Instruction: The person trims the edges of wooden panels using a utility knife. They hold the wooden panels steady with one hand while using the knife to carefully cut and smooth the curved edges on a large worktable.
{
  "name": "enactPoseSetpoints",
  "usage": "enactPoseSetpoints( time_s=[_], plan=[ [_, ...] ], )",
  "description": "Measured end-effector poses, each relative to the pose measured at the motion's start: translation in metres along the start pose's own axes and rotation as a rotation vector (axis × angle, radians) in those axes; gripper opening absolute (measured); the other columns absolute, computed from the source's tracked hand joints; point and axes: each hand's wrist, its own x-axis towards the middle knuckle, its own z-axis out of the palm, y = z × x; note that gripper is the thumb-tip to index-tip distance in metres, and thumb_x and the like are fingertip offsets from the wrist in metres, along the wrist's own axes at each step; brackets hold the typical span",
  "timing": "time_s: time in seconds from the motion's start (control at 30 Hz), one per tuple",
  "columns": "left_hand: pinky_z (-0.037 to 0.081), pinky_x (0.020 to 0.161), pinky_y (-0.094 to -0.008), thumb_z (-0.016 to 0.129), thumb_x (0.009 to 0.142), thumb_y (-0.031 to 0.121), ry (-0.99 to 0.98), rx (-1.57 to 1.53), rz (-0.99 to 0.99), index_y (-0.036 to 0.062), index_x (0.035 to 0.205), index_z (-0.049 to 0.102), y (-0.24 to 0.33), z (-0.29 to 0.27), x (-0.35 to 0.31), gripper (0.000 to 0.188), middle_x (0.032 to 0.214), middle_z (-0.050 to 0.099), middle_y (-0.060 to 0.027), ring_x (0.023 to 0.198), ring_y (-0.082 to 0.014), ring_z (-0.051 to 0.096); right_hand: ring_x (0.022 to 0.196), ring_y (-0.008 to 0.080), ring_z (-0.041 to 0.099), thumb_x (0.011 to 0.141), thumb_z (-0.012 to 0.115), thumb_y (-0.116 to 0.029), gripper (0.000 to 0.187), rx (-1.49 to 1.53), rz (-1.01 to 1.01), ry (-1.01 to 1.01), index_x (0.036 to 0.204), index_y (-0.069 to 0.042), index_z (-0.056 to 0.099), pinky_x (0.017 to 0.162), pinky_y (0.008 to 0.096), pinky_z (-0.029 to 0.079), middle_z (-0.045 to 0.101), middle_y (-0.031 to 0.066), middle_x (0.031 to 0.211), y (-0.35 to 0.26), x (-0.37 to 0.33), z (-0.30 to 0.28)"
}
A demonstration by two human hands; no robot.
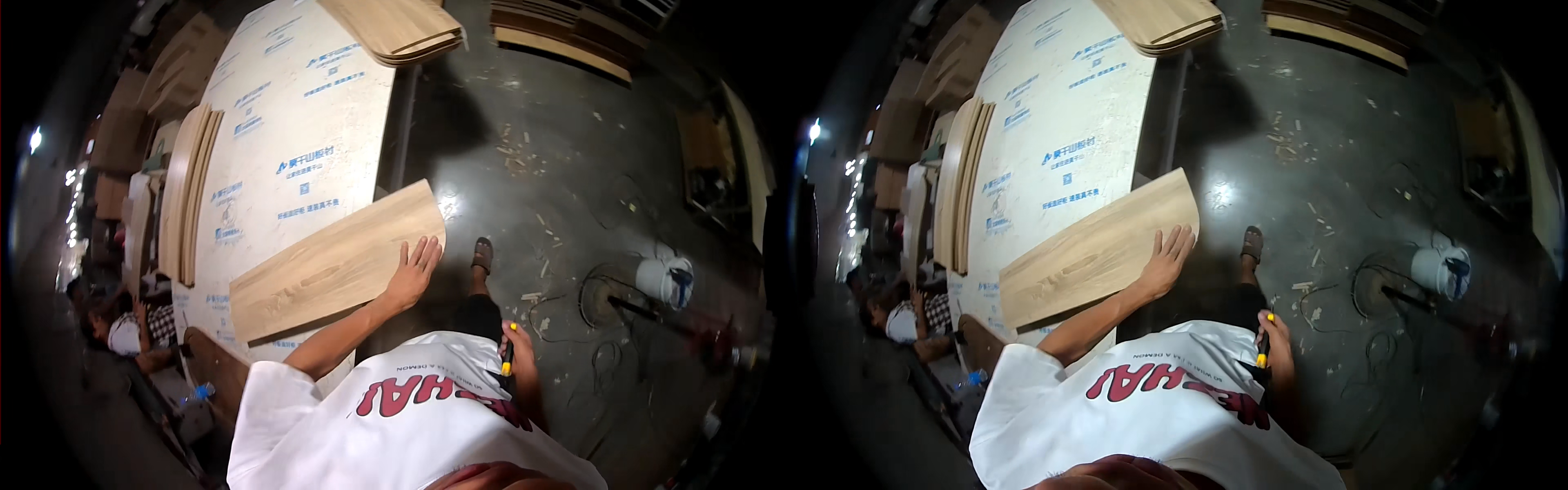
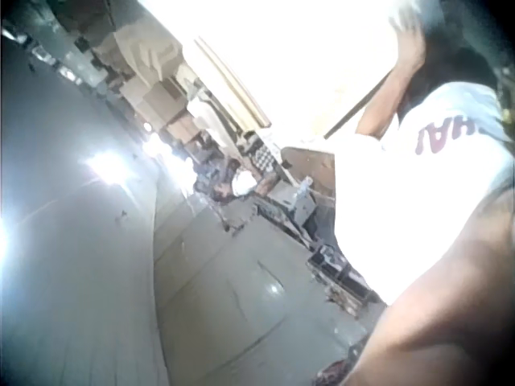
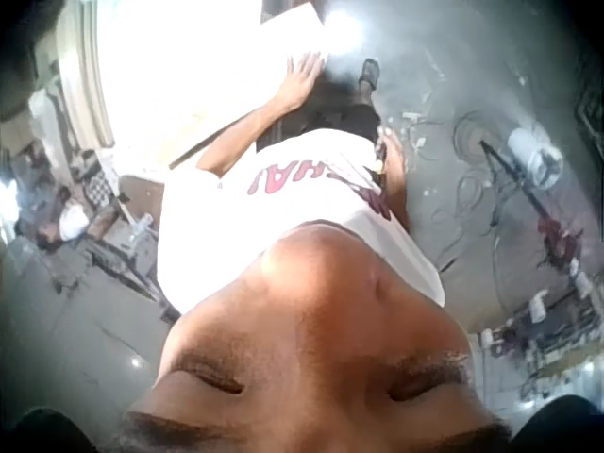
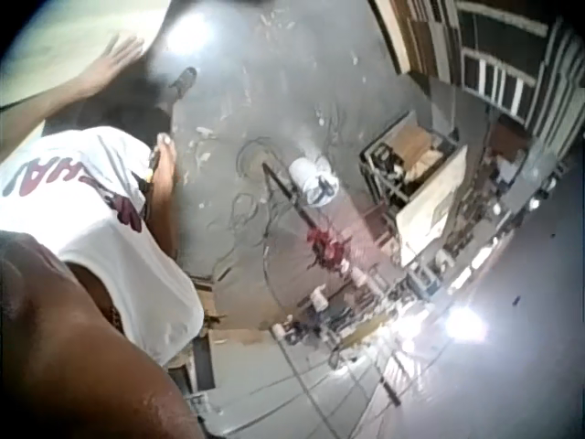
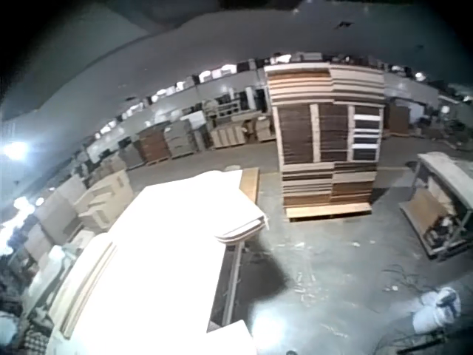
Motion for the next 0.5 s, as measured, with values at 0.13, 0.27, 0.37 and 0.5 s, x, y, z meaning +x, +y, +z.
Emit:
enactPoseSetpoints(
  time_s=[0.13, 0.27, 0.37, 0.5],
  plan=[
    [0.039, 0.109, -0.0501, 0.061, 0.085, 0.004, -0.006, -0.383, -0.033, 0.0015, 0.145, 0.041, -0.044, -0.085, -0.021, 0.064, 0.144, 0.046, -0.0229, 0.133, -0.0374, 0.046, 0.052, 0.0097, 0.049, 0.093, 0.067, -0.015, 0.022, -0.257, -0.217, -0.286, 0.111, -0.004, 0.061, 0.05, 0.0269, 0.044, 0.053, -0.0005, 0.069, -0.087, 0.065, 0.078],
    [0.051, 0.073, -0.0447, 0.067, 0.09, 0.019, 0.075, -0.362, -0.307, 0.0092, 0.117, 0.063, -0.086, -0.156, -0.008, 0.03, 0.094, 0.07, -0.0121, 0.085, -0.0325, 0.066, 0.069, 0.0075, 0.054, 0.096, 0.063, -0.013, 0.03, -0.503, -0.485, -0.519, 0.124, -0.003, 0.06, 0.063, 0.022, 0.045, 0.059, 0.0014, 0.08, -0.143, 0.102, 0.179],
    [0.05, 0.071, -0.0393, 0.069, 0.089, 0.025, 0.337, -0.266, -0.202, 0.0101, 0.115, 0.066, -0.109, -0.163, 0.018, 0.03, 0.091, 0.069, -0.01, 0.078, -0.0295, 0.065, 0.099, 0.015, 0.06, 0.097, 0.061, -0.014, 0.036, -0.707, -0.749, -0.572, 0.131, -0.002, 0.057, 0.088, 0.0264, 0.047, 0.064, 0.0099, 0.112, -0.169, 0.124, 0.223],
    [0.05, 0.076, -0.0387, 0.066, 0.092, 0.031, 0.251, -0.333, -0.281, 0.0084, 0.112, 0.068, -0.11, -0.172, -0.002, 0.03, 0.093, 0.07, -0.0092, 0.089, -0.0275, 0.067, 0.114, 0.0224, 0.058, 0.092, 0.065, -0.005, 0.035, -0.748, -0.797, -0.686, 0.126, 0.002, 0.06, 0.102, 0.0335, 0.042, 0.064, 0.0137, 0.122, -0.166, 0.118, 0.256]
  ],
)
